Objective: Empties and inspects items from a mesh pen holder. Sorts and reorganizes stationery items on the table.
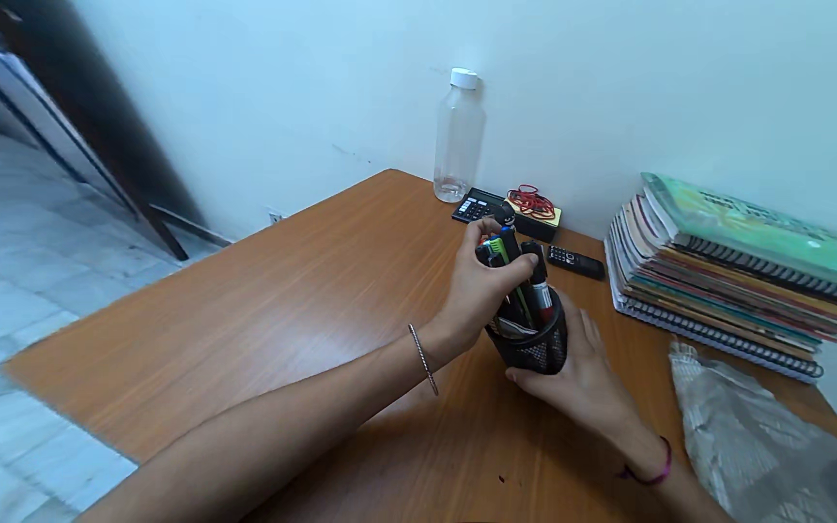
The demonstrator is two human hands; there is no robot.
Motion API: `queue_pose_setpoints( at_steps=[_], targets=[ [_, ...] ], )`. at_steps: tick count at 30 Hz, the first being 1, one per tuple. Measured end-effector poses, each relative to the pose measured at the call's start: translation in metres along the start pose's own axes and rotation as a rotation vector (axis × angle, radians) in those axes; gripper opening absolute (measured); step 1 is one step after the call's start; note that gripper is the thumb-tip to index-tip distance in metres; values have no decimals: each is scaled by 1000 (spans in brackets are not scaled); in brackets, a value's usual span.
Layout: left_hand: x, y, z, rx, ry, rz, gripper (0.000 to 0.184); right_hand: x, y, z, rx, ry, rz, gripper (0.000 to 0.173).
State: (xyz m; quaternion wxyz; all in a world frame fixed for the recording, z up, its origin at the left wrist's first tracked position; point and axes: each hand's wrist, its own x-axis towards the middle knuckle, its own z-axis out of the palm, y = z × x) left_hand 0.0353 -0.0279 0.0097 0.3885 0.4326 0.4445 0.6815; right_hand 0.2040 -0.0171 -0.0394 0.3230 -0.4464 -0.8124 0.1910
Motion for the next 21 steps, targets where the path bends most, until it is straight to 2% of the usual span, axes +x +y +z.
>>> queue_pose_setpoints(
  at_steps=[2, 6, 9, 12, 16, 21],
  targets=[
    [4, 1, 0, -53, 33, -10, 52, 1, -3, -6, -37, -42, 17, 108],
    [9, 5, -4, -116, 66, -65, 48, 2, -10, -20, -134, -132, 52, 108],
    [15, 3, -7, -169, 98, -114, 40, 3, -14, -30, -206, -193, 73, 108],
    [21, -5, -9, -214, 127, -218, 28, 8, -19, -40, -284, -307, 138, 108],
    [21, -20, -10, -218, 150, -365, 24, 16, -23, -51, -375, -498, 232, 108],
    [19, -36, -12, -188, 171, -494, 21, 20, -24, -54, -423, -588, 281, 102]
  ],
)
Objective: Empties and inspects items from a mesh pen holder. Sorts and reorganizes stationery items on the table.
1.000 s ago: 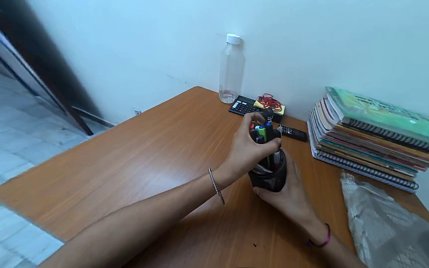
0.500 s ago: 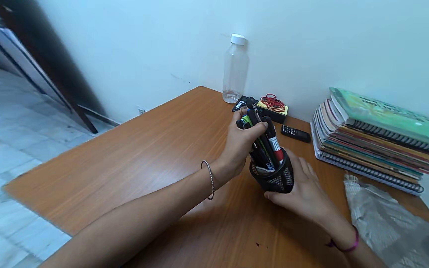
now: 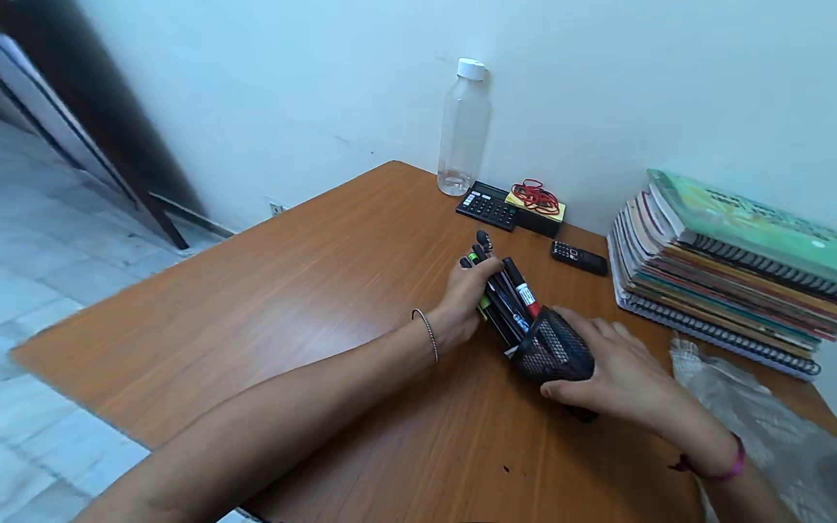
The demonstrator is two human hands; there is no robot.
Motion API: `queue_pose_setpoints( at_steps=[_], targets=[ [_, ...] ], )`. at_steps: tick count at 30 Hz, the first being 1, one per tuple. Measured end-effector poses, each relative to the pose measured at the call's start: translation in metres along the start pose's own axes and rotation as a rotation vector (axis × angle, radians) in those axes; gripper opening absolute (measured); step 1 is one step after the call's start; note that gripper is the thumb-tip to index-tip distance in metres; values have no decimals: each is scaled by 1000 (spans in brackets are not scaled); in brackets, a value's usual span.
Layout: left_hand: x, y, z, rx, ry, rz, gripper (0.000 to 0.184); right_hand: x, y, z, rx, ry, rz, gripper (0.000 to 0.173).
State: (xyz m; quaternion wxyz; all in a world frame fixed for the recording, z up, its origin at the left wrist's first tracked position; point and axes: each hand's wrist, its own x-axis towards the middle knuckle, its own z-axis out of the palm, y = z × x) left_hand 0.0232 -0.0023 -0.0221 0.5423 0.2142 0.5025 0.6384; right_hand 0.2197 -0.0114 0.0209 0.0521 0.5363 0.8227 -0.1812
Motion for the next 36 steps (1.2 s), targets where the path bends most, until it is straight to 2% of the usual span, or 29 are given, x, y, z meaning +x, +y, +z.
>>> queue_pose_setpoints(
  at_steps=[3, 8, 16, 21, 26, 31, 33, 36],
  targets=[
    [10, -4, -1, -31, -1, -7, 21, 4, 0, -7, -42, -70, 12, 104],
    [14, -8, -4, -11, 45, -10, 35, 11, -2, -25, -71, -188, 31, 101],
    [19, -17, -5, 111, 40, -42, 44, 7, 16, -48, -191, -282, 64, 99],
    [19, -26, -1, 267, 0, 50, 63, 4, 22, -59, -303, -319, 102, 99],
    [14, -28, 5, 435, 13, 155, 71, 1, 23, -63, -469, -326, 136, 99],
    [12, -27, 5, 561, 2, 200, 86, -11, 32, -54, -653, -236, 110, 93],
    [12, -27, 5, 628, -8, 197, 91, -19, 45, -42, -763, -85, 43, 89],
    [10, -26, 5, 720, -24, 207, 88, -27, 67, -23, -814, 141, -89, 82]
  ],
)
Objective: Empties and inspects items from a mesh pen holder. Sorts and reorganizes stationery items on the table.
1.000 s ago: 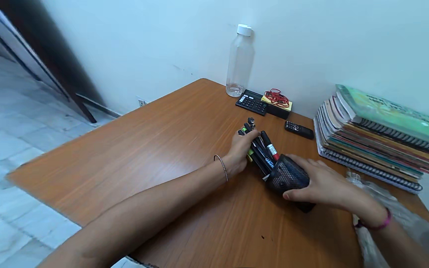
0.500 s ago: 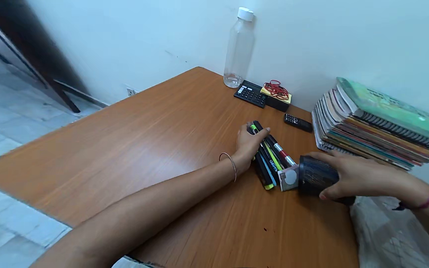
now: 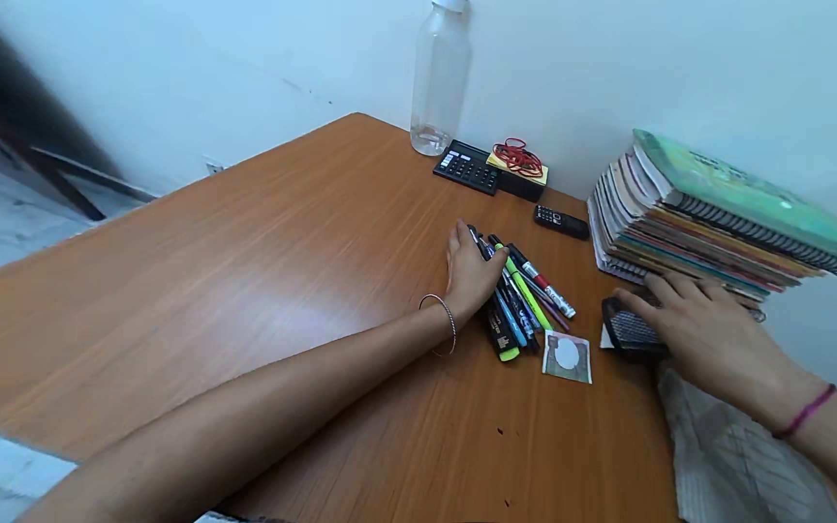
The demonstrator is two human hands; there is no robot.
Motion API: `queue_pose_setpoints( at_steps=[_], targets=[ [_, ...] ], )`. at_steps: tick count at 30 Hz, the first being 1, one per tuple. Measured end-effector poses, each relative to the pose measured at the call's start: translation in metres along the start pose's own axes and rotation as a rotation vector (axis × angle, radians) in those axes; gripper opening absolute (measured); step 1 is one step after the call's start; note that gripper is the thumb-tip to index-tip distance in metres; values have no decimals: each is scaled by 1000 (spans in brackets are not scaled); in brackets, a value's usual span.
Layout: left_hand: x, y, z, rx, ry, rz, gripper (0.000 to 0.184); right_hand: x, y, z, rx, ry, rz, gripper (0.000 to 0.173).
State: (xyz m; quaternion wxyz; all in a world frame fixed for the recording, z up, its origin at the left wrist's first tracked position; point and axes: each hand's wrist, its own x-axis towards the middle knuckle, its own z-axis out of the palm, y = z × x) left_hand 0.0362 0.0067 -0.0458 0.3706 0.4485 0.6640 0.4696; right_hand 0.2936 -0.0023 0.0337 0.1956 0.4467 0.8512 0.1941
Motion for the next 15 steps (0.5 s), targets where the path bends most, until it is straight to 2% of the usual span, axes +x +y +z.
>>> queue_pose_setpoints(
  at_steps=[3, 6, 10, 13, 15],
  targets=[
    [-1, 0, 0, 87, -20, 50, 83, -7, 4, 14, -12, 214, 0, 75],
    [-1, -3, -1, 155, -37, 82, 77, -13, 12, 20, -21, 294, 26, 73],
    [-6, 1, -15, 290, -128, 151, 71, -26, 29, 27, 36, 462, -47, 82],
    [-19, 7, -35, 426, -273, 262, 75, -36, 38, 32, 86, 586, -76, 86],
    [-33, 0, -48, 514, -365, 395, 86, -39, 43, 40, 120, 626, -79, 84]
  ],
)
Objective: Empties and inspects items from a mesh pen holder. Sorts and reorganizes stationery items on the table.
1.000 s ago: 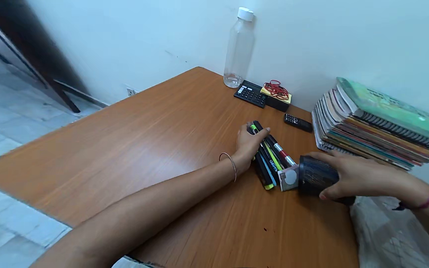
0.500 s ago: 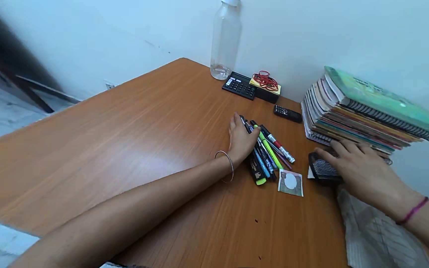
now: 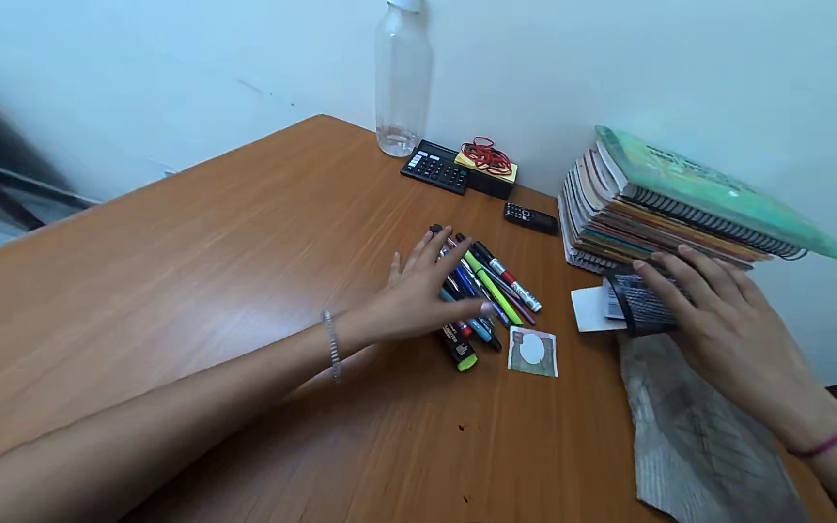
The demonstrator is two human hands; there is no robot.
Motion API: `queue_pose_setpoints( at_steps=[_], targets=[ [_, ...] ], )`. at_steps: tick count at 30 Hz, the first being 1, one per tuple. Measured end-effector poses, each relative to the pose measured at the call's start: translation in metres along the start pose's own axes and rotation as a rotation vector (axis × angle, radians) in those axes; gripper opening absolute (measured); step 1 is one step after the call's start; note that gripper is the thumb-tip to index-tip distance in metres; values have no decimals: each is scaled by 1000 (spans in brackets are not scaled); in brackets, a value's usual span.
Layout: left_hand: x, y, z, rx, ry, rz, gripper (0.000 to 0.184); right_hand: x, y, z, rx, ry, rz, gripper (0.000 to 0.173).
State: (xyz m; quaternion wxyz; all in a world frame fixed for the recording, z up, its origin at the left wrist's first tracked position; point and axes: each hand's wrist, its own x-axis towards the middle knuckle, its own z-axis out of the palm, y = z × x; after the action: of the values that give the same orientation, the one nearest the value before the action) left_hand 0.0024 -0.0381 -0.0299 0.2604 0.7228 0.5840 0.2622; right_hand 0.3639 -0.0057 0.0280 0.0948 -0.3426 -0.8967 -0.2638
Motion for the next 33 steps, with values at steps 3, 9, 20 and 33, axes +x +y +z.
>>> queue_pose_setpoints(
  at_steps=[3, 9, 20, 33],
  targets=[
    [-22, -17, 4, 146, -74, 177, 103, -10, 6, 11, 32, 46, 19, 77],
    [-16, -26, 21, 259, -151, 198, 90, -24, 9, 39, 252, 117, 203, 89],
    [35, 15, 60, 180, 7, 244, 87, -35, -30, 62, 504, 316, 506, 93],
    [31, 60, 36, 214, 86, 991, 33, -42, -67, 51, 791, 274, 244, 76]
  ],
)
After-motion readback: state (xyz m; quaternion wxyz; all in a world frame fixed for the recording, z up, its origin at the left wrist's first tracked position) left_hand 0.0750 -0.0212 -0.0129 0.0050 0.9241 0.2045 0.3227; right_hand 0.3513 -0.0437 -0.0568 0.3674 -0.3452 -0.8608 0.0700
